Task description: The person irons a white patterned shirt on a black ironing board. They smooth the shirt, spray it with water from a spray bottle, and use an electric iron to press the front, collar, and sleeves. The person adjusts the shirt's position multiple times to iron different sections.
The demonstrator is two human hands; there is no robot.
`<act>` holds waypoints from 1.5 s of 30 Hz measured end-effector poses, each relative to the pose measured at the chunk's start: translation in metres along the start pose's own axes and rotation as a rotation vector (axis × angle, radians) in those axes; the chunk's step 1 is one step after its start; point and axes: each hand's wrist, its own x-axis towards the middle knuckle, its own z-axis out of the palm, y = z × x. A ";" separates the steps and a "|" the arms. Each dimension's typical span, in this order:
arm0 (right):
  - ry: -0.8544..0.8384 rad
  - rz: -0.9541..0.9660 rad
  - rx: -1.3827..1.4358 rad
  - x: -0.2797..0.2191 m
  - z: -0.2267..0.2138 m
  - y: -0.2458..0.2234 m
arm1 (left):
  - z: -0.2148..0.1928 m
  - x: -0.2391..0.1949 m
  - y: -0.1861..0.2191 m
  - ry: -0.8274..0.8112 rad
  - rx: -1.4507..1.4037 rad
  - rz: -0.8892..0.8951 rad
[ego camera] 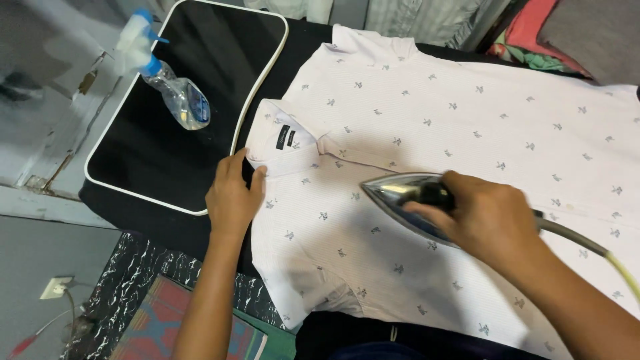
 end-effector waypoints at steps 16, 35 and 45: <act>-0.372 -0.122 0.056 0.140 0.068 -0.140 | -0.003 0.022 0.011 -0.266 -0.047 -0.397; -0.489 -0.172 0.120 0.143 0.054 -0.145 | 0.005 -0.032 0.021 -0.134 0.063 -0.397; -0.455 -0.290 0.118 0.155 0.086 -0.162 | 0.000 -0.028 0.000 -0.423 0.097 -0.643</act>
